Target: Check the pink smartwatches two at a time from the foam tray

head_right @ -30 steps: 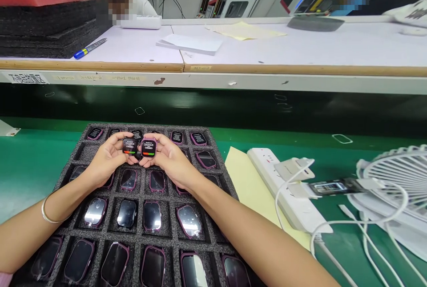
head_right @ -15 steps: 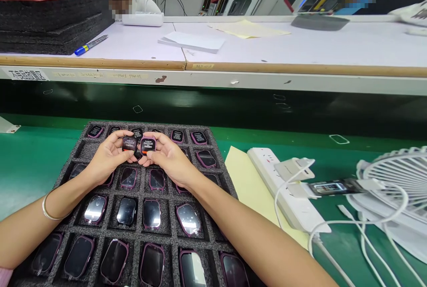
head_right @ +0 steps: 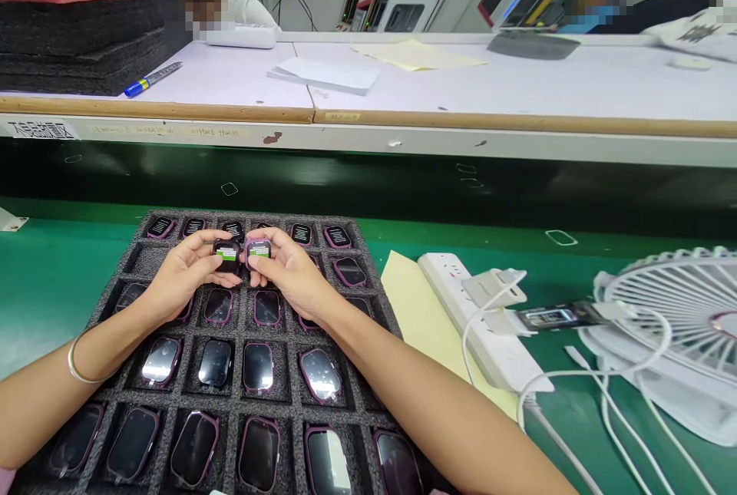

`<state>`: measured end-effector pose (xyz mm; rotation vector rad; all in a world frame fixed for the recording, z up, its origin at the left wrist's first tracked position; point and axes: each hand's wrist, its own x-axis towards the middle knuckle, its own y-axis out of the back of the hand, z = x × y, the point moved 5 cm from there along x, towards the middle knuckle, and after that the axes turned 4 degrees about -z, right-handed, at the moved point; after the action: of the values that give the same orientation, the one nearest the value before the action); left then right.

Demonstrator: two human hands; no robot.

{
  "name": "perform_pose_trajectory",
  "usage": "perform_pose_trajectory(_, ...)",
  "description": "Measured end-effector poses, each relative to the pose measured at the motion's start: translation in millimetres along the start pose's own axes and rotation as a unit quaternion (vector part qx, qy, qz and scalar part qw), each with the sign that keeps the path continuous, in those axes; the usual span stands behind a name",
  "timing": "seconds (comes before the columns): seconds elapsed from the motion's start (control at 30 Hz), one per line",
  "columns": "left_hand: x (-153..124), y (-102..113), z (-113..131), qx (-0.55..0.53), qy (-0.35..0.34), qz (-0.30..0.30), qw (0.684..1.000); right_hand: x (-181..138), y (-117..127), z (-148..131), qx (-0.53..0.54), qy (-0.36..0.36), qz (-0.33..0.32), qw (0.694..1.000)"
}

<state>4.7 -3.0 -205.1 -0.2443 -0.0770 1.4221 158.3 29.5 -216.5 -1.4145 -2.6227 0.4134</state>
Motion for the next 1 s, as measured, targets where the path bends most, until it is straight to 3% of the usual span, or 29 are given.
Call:
perform_pose_trajectory(0.57, 1.4, 1.5, -2.1, -0.028, 0.004, -0.014, 1.0, -0.6, -1.6, -2.2, -0.003, -0.004, 0.0, 1.0)
perform_pose_trajectory(1.0, 2.5, 4.6, -7.2, -0.059, 0.019, 0.014, 0.998, -1.1, 4.7, 4.2, 0.003, -0.041, 0.029, 0.999)
